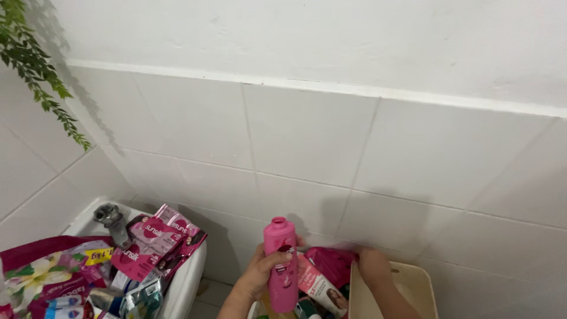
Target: The person refills a pink shampoo bottle and a white bottle using a pink refill pouch. They open the bottles, pour the liquid from the pouch into each container, and then close the lids. The person handles the bottles and pouch directly by hand.
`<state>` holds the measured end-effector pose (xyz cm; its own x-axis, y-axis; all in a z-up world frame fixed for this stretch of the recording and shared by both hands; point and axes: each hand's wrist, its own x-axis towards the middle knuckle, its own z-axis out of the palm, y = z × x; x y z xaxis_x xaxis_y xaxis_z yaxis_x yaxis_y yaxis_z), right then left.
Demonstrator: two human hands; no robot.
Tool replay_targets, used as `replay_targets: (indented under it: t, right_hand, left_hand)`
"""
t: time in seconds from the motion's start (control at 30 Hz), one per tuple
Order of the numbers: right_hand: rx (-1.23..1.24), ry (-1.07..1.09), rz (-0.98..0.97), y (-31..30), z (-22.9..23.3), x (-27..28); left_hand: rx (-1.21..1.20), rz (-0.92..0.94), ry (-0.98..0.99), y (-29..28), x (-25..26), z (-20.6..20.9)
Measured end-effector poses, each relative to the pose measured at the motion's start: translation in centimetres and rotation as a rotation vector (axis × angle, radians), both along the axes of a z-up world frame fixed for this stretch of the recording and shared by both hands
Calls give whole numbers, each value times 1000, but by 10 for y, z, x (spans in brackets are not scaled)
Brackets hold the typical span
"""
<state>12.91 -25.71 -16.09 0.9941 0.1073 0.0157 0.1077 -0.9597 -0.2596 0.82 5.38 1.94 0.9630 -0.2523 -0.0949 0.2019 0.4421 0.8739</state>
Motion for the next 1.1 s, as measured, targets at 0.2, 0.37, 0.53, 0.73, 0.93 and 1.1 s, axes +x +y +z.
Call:
replay_targets:
  t: [0.2, 0.37, 0.53, 0.73, 0.93, 1.1]
  right_hand:
    - [450, -292, 205, 30, 35, 6]
    - [537, -243, 406, 49, 95, -18]
    - [538, -222, 344, 51, 133, -29]
    - [694, -163, 361, 46, 197, -41]
    - [1137, 49, 516, 12, 248, -36]
    - [1796, 376, 461, -9, 281, -61]
  left_hand:
    - [-28, 5, 75, -1, 2, 10]
    - [19, 22, 137, 2, 5, 9]
    - [132, 76, 109, 10, 9, -11]
    - [246, 132, 132, 13, 13, -20]
    - [179, -36, 97, 14, 31, 18]
    - [-30, -263, 111, -5, 30, 52]
